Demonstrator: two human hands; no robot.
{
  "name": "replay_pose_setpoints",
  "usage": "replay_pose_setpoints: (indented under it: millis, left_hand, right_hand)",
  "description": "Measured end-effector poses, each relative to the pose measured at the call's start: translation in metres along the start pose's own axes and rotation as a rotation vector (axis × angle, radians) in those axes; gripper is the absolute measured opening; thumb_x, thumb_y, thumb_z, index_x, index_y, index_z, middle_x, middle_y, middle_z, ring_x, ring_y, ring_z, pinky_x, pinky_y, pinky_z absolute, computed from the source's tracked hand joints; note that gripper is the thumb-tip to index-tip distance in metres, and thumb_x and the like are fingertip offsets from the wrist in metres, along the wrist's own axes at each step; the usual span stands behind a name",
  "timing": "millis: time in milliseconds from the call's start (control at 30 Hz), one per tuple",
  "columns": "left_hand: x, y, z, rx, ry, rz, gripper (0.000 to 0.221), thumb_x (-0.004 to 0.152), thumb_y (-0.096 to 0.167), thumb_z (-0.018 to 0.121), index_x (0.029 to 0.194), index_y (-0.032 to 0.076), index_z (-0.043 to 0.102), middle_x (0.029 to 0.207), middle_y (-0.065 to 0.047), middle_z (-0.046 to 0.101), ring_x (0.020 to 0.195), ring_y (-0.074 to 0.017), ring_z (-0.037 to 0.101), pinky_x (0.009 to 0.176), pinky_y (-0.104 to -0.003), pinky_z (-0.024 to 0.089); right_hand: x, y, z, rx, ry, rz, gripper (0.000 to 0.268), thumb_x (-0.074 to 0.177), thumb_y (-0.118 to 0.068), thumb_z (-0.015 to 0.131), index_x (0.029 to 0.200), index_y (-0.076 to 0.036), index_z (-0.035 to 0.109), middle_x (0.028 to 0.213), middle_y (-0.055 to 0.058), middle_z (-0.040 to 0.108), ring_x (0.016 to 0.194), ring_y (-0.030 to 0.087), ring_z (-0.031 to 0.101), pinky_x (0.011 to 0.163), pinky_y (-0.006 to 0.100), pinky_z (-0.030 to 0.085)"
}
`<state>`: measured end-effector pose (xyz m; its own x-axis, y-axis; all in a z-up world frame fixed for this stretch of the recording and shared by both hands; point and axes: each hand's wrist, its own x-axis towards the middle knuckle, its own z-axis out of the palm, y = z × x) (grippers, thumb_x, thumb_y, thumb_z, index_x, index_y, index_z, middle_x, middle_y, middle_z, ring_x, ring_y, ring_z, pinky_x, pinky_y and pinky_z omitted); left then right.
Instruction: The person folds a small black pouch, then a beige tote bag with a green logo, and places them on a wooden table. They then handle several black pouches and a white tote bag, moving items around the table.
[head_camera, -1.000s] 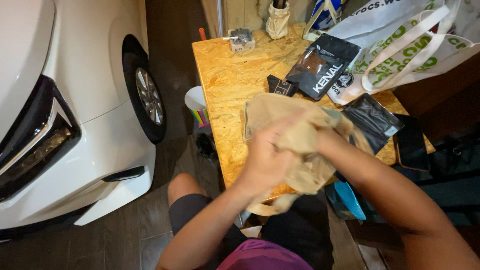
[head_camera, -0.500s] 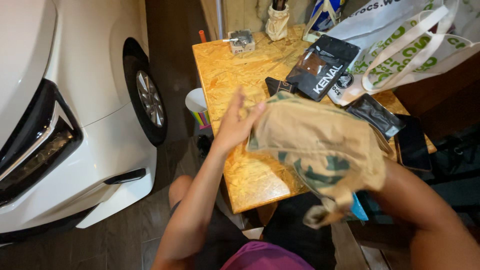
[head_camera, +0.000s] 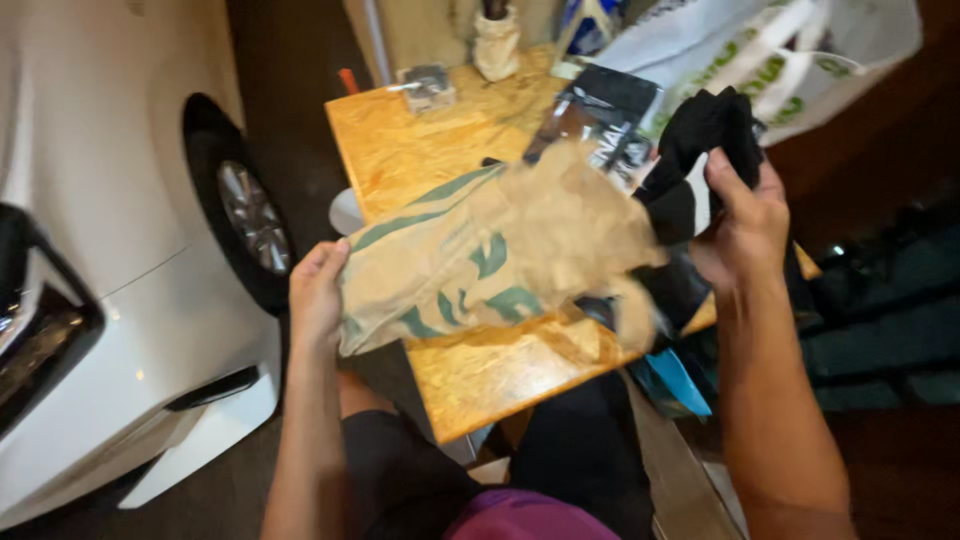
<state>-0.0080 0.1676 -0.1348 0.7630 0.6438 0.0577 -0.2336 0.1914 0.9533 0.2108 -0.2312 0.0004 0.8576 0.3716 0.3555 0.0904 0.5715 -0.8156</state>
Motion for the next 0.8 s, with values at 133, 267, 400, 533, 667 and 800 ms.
replay_pose_setpoints:
  millis: [133,267,400,533,667,800]
  left_hand:
    - [-0.009,-0.006,0.022,0.006,-0.011,-0.001,0.021,0.105,0.02,0.067,0.099,0.001,0.067,0.092,-0.003,0.071,0.075,-0.0067,0.062,0.071,-0.024,0.051]
    - [-0.024,0.022,0.085,0.387,-0.069,0.209,0.019,0.095,0.016,0.07,0.107,0.002,0.068,0.091,-0.003,0.068,0.076,-0.0085,0.061,0.066,-0.026,0.051]
    - [-0.058,0.072,0.136,0.909,0.088,0.967,0.032,0.09,0.016,0.075,0.11,-0.005,0.063,0.102,-0.019,0.067,0.093,-0.0267,0.065,0.08,-0.034,0.052]
    - [-0.086,0.095,0.17,0.481,-0.17,0.611,0.02,0.104,0.022,0.065,0.106,0.003,0.069,0.097,-0.013,0.072,0.088,-0.0224,0.071,0.081,-0.034,0.058]
    - [-0.087,0.088,0.196,-0.075,-0.82,-0.475,0.075,0.097,0.064,0.023,0.132,0.01,0.06,0.108,-0.013,0.077,0.09,-0.0278,0.076,0.068,-0.045,0.062]
    - [-0.076,0.065,0.201,-0.81,-0.732,-0.54,0.07,0.103,0.064,0.03,0.14,0.01,0.054,0.126,-0.013,0.071,0.107,-0.0313,0.072,0.089,-0.051,0.061]
  right_hand:
    - [-0.001,-0.011,-0.003,0.127,-0.03,0.103,0.041,0.107,-0.013,0.057,0.146,-0.002,0.054,0.128,0.016,0.068,0.116,0.028,0.068,0.105,0.044,0.054]
    - [-0.002,-0.013,-0.004,0.204,0.035,0.153,0.047,0.096,-0.008,0.055,0.143,-0.004,0.055,0.129,0.013,0.068,0.118,0.027,0.068,0.106,0.044,0.056]
    - [-0.003,0.001,-0.001,0.035,0.011,0.112,0.056,0.09,0.005,0.059,0.145,-0.001,0.056,0.129,0.013,0.067,0.114,0.026,0.066,0.104,0.04,0.052]
    - [-0.01,0.018,0.021,-0.03,-0.021,0.018,0.055,0.087,0.012,0.064,0.141,0.001,0.055,0.132,0.012,0.066,0.122,0.023,0.066,0.112,0.039,0.052]
    - [-0.03,0.019,0.06,-0.383,-0.22,-0.305,0.049,0.089,0.013,0.065,0.134,-0.001,0.055,0.137,0.013,0.064,0.128,0.022,0.063,0.115,0.036,0.049]
    - [-0.053,0.007,0.085,-0.7,-0.567,-0.403,0.07,0.066,0.0,0.086,0.128,0.002,0.054,0.132,0.02,0.061,0.129,0.029,0.057,0.111,0.039,0.044]
